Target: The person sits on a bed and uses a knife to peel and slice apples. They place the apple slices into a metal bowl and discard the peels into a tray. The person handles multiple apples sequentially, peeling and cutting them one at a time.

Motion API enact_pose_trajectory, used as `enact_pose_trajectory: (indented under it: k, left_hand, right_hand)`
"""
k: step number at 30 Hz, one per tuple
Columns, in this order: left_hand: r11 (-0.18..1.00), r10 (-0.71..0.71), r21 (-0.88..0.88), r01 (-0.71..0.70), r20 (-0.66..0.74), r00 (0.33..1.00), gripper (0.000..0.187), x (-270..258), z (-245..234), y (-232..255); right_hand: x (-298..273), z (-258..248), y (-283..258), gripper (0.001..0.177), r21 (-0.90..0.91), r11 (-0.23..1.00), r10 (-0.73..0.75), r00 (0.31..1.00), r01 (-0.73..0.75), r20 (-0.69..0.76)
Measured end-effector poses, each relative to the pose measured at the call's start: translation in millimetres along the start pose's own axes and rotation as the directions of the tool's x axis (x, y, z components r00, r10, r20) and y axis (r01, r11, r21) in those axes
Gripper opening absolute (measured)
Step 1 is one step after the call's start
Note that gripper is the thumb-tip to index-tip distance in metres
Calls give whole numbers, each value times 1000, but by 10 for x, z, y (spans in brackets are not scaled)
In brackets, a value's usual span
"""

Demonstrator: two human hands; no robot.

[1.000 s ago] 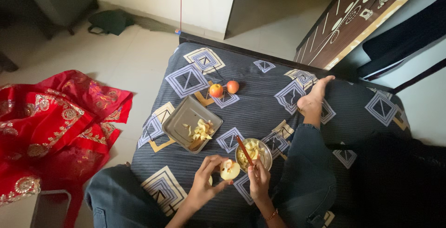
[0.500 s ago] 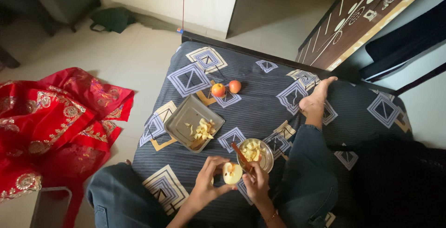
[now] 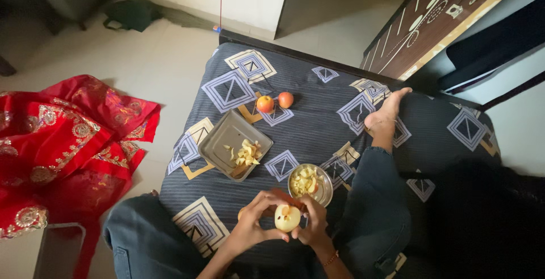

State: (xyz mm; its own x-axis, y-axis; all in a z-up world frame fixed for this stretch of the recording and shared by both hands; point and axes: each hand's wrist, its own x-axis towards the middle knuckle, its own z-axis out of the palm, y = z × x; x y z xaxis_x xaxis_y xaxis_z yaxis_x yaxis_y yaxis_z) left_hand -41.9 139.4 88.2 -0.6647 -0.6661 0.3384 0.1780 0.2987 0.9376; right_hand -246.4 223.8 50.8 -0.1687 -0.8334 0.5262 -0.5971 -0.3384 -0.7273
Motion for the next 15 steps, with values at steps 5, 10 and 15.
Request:
enact_pose_trajectory:
  k: [5, 10, 15]
  left_hand:
    - [976, -124, -158, 148, 152, 981, 72, -3, -37, -34]
    - [892, -253, -289, 347, 314, 915, 68, 39, -94, -20]
    - [784, -207, -479, 395, 400, 893, 63, 20, -138, -1]
  right_hand:
    - [79, -58, -83, 90, -60, 984, -164, 986, 167, 40]
    - [141, -74, -100, 90, -124, 943, -306, 951, 309, 43]
    - [171, -52, -74, 89, -160, 909, -387, 922, 386, 20]
